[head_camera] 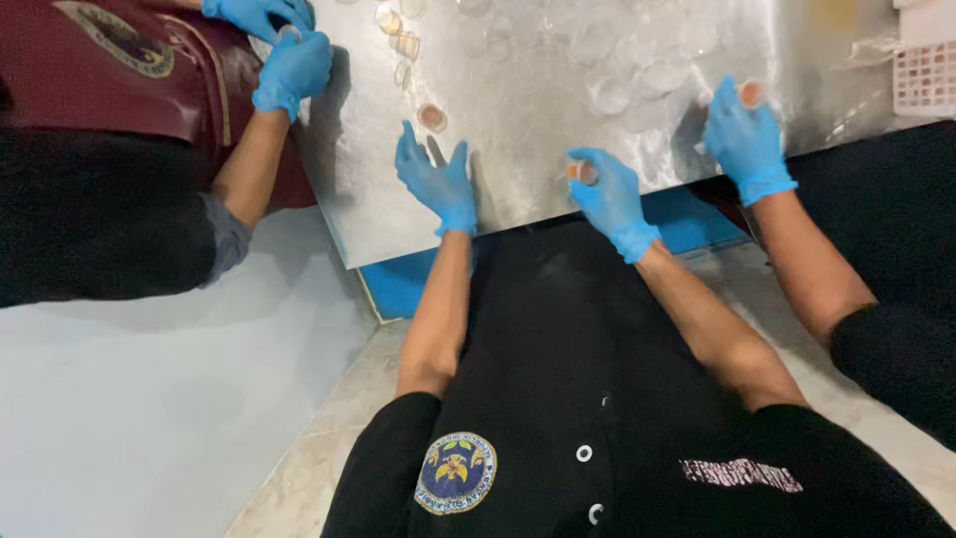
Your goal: The person repeatedly picks small plastic cups from a tray, scoops a reddish paste into them using a spoon, and places the filled cups into a white basket. The person works alongside others at a stainless steel table in a food preparation area.
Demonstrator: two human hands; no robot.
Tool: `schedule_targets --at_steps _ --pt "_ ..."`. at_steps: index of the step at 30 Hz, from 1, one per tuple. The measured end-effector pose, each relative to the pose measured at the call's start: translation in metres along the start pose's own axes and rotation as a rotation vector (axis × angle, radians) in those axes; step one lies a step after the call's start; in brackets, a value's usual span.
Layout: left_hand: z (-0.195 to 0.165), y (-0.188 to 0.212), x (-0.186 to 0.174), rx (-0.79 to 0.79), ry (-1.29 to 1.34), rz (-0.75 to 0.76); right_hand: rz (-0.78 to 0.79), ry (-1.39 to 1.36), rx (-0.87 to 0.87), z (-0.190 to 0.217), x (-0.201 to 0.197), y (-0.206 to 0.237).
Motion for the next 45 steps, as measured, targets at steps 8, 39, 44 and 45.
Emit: schedule_targets --at_steps 8,39,44,45 --pt "0.018 -0.02 0.051 -0.081 0.244 0.376 0.076 0.052 -0.355 0.128 0.085 -0.044" --pt "-0.011 0.067 0.067 -0.227 0.764 0.518 -0.496 0.34 0.004 -0.051 -0.124 -0.043" --pt "-0.006 0.071 0.074 -0.354 0.733 0.514 -0.568 0.332 0.122 -0.066 -0.165 -0.066" --pt "-0.004 0.072 0.075 -0.376 0.708 0.516 -0.543 0.331 0.123 -0.065 -0.167 -0.069"
Point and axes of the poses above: each hand's wrist, its own y-axis away from the middle knuckle, its own x-axis out of the palm, z = x × y, the point moved 10 cm from there along -y, towards the middle knuckle, and after that the axes turned 13 degrees about x, right-handed, at the moved point
